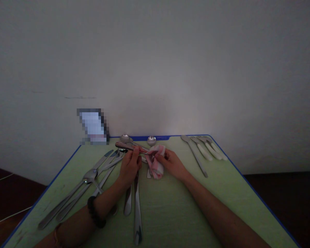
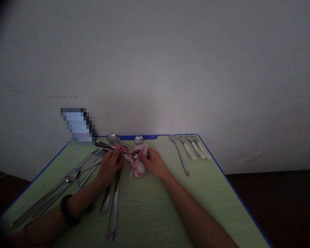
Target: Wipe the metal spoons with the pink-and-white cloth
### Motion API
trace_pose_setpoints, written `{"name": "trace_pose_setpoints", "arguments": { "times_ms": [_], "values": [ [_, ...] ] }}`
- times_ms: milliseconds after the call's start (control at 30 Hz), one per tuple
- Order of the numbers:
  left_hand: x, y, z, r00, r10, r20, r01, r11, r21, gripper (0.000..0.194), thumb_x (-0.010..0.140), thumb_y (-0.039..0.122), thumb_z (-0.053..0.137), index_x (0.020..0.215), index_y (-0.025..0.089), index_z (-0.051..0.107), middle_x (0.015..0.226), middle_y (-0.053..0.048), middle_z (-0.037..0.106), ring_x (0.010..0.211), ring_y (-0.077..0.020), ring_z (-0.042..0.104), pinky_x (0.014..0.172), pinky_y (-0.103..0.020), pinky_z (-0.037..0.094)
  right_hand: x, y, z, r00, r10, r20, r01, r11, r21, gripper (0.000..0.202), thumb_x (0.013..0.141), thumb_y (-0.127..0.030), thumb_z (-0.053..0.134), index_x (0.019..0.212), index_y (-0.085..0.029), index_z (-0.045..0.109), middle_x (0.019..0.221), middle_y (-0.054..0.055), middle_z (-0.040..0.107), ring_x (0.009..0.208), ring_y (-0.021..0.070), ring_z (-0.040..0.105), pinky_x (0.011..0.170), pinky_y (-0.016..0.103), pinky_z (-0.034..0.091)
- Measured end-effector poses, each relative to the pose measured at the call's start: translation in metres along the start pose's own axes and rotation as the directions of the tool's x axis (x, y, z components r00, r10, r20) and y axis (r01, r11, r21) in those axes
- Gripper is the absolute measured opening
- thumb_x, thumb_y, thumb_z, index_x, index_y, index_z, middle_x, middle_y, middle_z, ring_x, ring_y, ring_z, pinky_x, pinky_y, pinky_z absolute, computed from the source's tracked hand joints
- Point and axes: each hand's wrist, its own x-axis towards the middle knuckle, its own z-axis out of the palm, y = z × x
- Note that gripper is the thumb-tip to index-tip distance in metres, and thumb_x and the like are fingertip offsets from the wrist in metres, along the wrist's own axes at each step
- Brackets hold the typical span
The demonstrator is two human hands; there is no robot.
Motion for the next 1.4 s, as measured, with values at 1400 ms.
{"name": "trace_pose_setpoints", "arguments": {
  "times_ms": [1400],
  "values": [
    [0.0009, -0.0008, -0.0005, 1.000, -0.002, -0.020, 0.002, 1.000, 0.010, 0.040, 0.082, 0.053, 0.049, 0.078, 0.014, 0.057, 0.042, 0.009, 0.032, 0.036, -0.0054, 0.027, 0.035, -0.017, 0.020, 0.0003, 0.0027, 0.0006, 1.000, -0.011, 0.001, 0.010, 0.999, 0.033, 0.024, 0.083, -0.032, 0.051, 0.095, -0.016, 0.064, 0.081, 0.002, 0.064, 0.073, 0.0139, 0.056, 0.066, 0.024, 0.044]
  ]
}}
